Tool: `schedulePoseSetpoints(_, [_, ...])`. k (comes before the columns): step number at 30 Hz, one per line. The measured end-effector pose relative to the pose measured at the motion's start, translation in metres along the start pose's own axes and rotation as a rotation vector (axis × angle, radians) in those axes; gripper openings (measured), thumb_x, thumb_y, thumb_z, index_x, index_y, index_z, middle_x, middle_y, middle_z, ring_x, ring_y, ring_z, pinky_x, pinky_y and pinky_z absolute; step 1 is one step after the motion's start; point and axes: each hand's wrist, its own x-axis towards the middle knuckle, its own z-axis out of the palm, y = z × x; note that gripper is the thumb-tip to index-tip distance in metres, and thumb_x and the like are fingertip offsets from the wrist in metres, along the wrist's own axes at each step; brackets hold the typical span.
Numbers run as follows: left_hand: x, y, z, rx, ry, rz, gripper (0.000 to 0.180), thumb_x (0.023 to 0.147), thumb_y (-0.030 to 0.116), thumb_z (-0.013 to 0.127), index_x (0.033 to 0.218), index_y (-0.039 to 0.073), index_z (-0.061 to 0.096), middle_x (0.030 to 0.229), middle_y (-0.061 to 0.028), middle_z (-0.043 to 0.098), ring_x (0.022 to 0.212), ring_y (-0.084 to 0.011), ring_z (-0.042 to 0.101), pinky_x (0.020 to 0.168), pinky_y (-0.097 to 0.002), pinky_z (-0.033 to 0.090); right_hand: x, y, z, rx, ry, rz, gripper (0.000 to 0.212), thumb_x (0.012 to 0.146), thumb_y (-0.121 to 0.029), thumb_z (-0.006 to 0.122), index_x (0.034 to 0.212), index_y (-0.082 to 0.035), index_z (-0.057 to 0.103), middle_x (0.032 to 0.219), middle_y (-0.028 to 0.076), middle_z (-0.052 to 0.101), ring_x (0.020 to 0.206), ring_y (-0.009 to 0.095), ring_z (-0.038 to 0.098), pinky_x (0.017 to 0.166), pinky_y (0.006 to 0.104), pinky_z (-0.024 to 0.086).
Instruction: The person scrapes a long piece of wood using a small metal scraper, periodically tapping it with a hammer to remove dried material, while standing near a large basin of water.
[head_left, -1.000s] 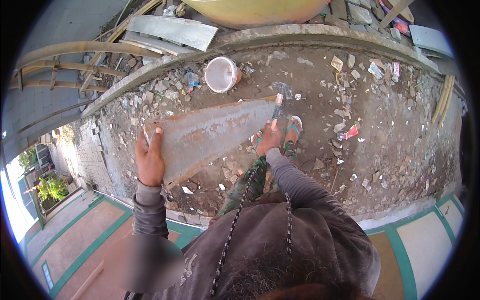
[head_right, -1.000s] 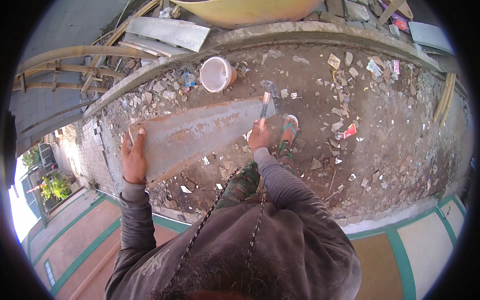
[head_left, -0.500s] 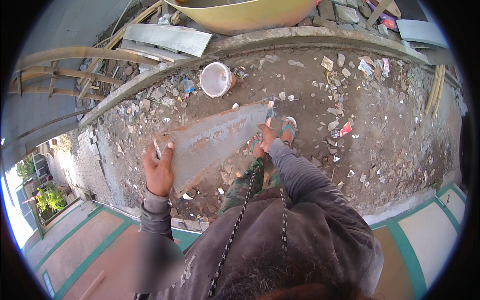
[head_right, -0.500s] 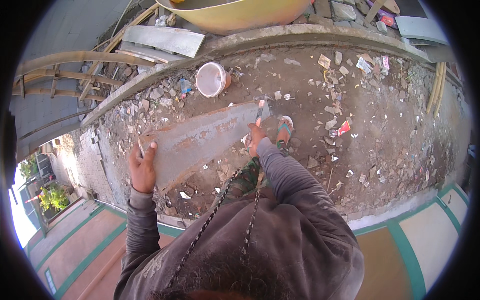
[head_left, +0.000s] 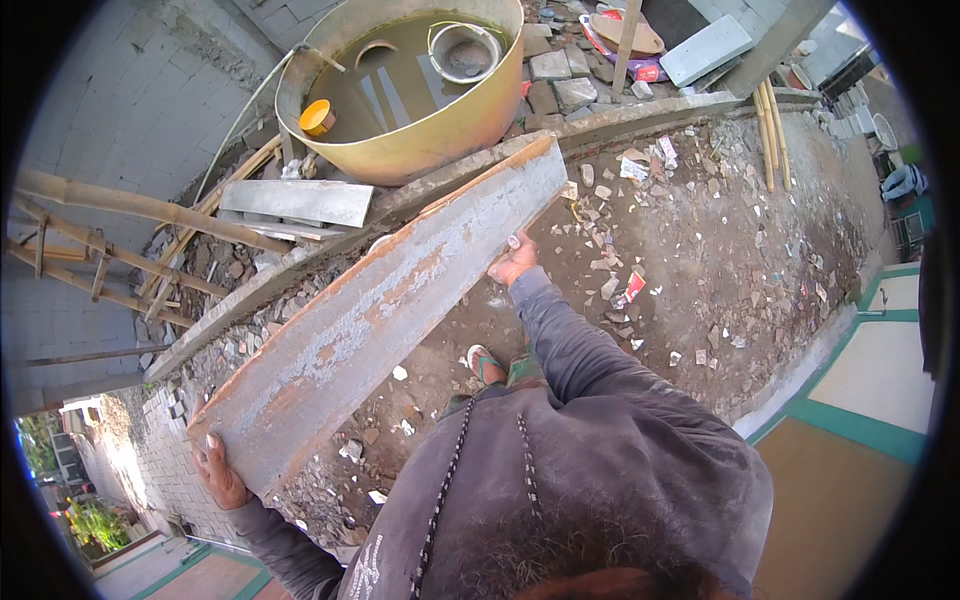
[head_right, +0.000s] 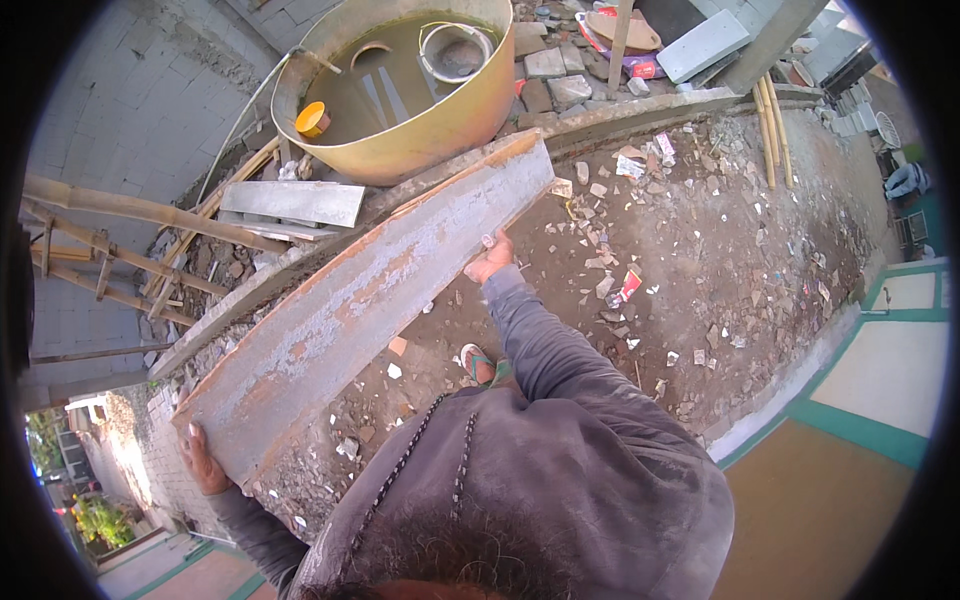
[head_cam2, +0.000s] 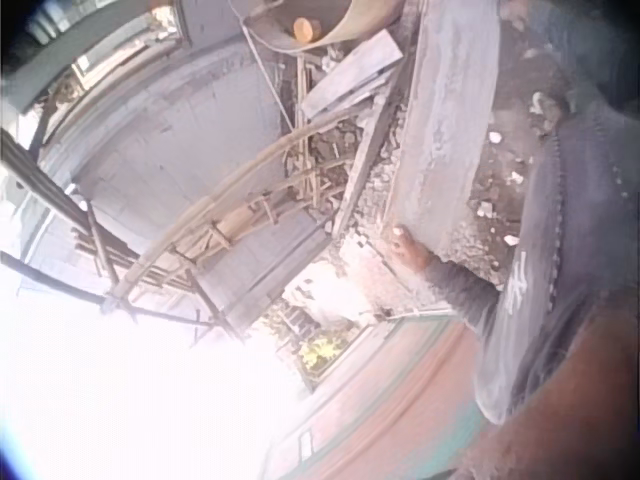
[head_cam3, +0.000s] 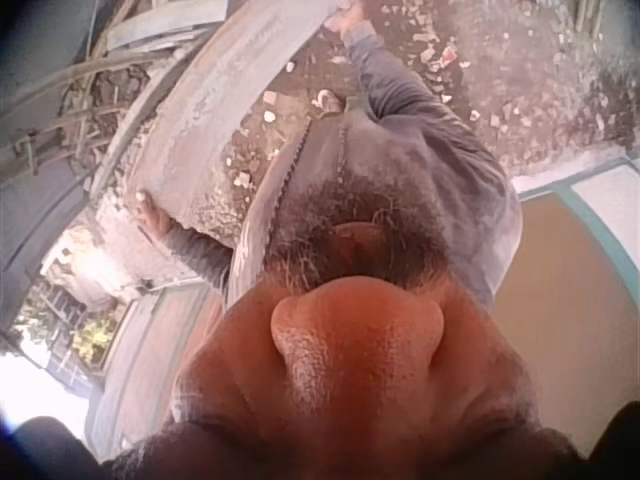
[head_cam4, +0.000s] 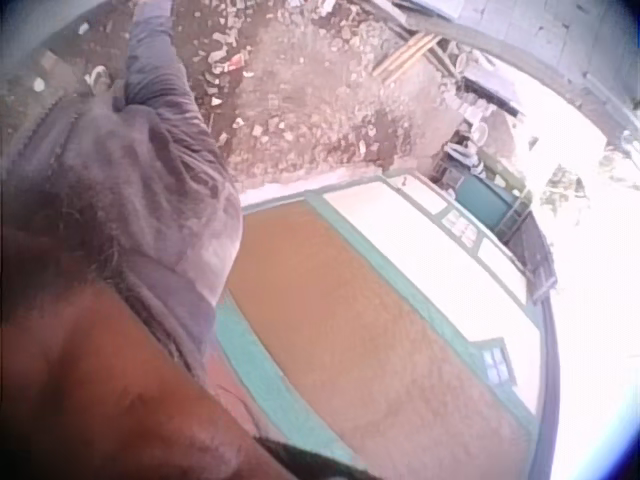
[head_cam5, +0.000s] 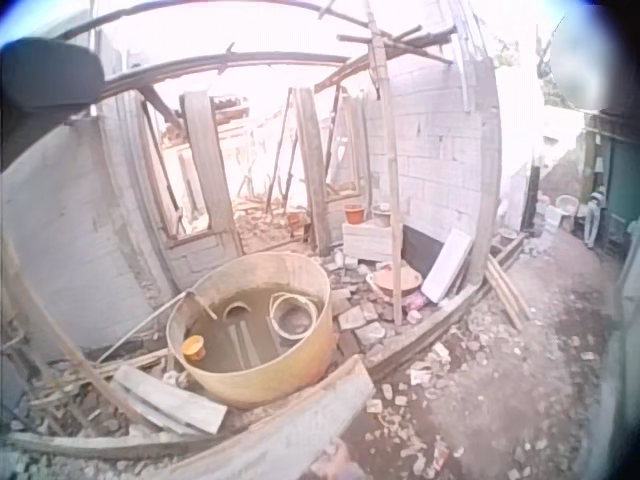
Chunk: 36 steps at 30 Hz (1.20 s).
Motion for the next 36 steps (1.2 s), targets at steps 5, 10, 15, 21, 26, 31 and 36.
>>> schedulePoseSetpoints(5, [-0.019, -0.166, -0.019, -0.016, 0.209, -0.243, 0.056, 0.099, 0.022, 0.067, 0.144, -0.006, 0.049, 0.136, -0.0192, 0.059, 0.118, -0.0251, 0.059, 0.101, -0.0376, 0.048, -0.062, -0.019, 0.128, -0.266, -0.250, -0.322, 0.053, 0.100, -0.048, 0.059, 0.136, -0.008, 0.056, 0.134, 0.010, 0.063, 0.123, 0.033, 0.059, 0.110, 0.0582, 0.041])
schedulePoseSetpoints(10, [-0.003, -0.291, 0.061, 0.276, 0.263, -0.039, 0.055, 0.096, 0.018, 0.073, 0.140, -0.008, 0.052, 0.120, -0.0176, 0.068, 0.106, -0.0239, 0.066, 0.096, -0.0367, 0.052, -0.120, -0.011, 0.208, -0.380, -0.524, -0.723, 0.052, 0.097, -0.043, 0.069, 0.131, -0.005, 0.055, 0.121, 0.008, 0.063, 0.108, 0.024, 0.062, 0.094, 0.0395, 0.050])
schedulePoseSetpoints(15, [0.098, -0.126, 0.161, -0.154, -0.085, 0.040, 0.052, 0.100, 0.021, 0.067, 0.141, -0.008, 0.052, 0.133, -0.0175, 0.064, 0.121, -0.0228, 0.062, 0.105, -0.0350, 0.048, -0.164, -0.042, 0.221, -0.809, -0.602, -1.086, 0.035, 0.096, -0.040, 0.073, 0.092, -0.009, 0.058, 0.083, -0.006, 0.047, 0.076, 0.007, 0.043, 0.066, 0.0276, 0.038])
schedulePoseSetpoints(21, [0.159, 0.112, 0.150, -0.304, -0.211, 0.565, 0.069, 0.098, 0.029, 0.066, 0.152, -0.006, 0.038, 0.152, -0.0208, 0.047, 0.144, -0.0297, 0.043, 0.118, -0.0415, 0.035, -0.215, -0.095, 0.198, -1.414, -0.733, -1.144, 0.037, 0.094, -0.035, 0.075, 0.104, 0.000, 0.068, 0.089, -0.003, 0.062, 0.084, 0.008, 0.054, 0.075, 0.0281, 0.046])
schedulePoseSetpoints(26, [0.176, 0.165, 0.188, -0.055, -0.743, 0.389, 0.075, 0.095, 0.042, 0.070, 0.149, -0.002, 0.045, 0.144, -0.0169, 0.055, 0.134, -0.0268, 0.051, 0.114, -0.0402, 0.038, -0.233, -0.143, 0.196, -1.763, -0.838, -0.816, 0.036, 0.094, -0.032, 0.075, 0.107, 0.000, 0.069, 0.093, -0.002, 0.064, 0.087, 0.009, 0.056, 0.078, 0.0294, 0.048])
schedulePoseSetpoints(31, [0.170, 0.132, 0.223, -0.292, -0.983, -0.074, 0.053, 0.095, 0.027, 0.069, 0.140, 0.001, 0.056, 0.128, -0.0115, 0.066, 0.113, -0.0227, 0.066, 0.101, -0.0369, 0.052, -0.216, -0.175, 0.198, -1.895, -0.827, -0.536, 0.035, 0.095, -0.035, 0.074, 0.104, -0.001, 0.070, 0.095, -0.002, 0.066, 0.088, 0.009, 0.058, 0.078, 0.0303, 0.048])
schedulePoseSetpoints(36, [0.147, 0.135, 0.290, -0.384, -0.939, -0.233, 0.047, 0.099, 0.016, 0.063, 0.142, 0.002, 0.053, 0.126, -0.0115, 0.067, 0.111, -0.0218, 0.068, 0.102, -0.0377, 0.053, -0.156, -0.207, 0.161, -1.878, -0.808, -0.230, 0.038, 0.096, -0.037, 0.074, 0.106, -0.001, 0.071, 0.098, -0.002, 0.067, 0.091, 0.008, 0.058, 0.080, 0.0302, 0.049])
